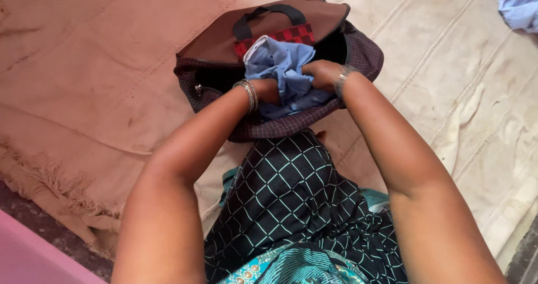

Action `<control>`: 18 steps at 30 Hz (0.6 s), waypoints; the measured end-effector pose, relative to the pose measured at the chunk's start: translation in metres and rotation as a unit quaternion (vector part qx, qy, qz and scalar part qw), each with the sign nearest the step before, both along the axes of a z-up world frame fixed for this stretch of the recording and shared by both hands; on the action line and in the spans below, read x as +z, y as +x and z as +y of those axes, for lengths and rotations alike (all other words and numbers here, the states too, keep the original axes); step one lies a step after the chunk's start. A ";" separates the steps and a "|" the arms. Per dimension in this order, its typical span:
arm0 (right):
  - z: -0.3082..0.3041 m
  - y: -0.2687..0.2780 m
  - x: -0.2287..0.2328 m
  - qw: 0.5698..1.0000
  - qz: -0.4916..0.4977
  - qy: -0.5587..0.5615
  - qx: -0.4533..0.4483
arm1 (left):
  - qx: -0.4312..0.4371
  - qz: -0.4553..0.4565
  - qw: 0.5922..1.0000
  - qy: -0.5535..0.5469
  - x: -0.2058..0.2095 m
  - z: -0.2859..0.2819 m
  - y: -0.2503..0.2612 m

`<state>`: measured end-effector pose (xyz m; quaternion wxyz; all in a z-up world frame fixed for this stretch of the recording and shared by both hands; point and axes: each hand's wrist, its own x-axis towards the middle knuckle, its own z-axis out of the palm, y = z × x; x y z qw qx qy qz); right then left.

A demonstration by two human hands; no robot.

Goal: The person folds a blue shirt by hand on a flat surface and then places the folded shirt into a maroon bag.

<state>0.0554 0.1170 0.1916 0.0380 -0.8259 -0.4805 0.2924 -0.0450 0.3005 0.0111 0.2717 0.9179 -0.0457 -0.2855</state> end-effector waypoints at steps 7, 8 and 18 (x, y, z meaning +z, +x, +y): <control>0.038 0.029 -0.085 0.961 -0.081 -0.248 0.088 | -0.006 0.002 1.000 0.031 -0.054 -0.004 0.018; 0.036 0.024 -0.105 0.961 -0.081 -0.251 0.088 | 0.004 -0.006 1.000 0.029 -0.060 -0.006 0.021; 0.018 0.050 -0.135 0.968 -0.078 0.174 -0.161 | 0.216 -0.370 0.892 0.147 0.017 0.107 -0.016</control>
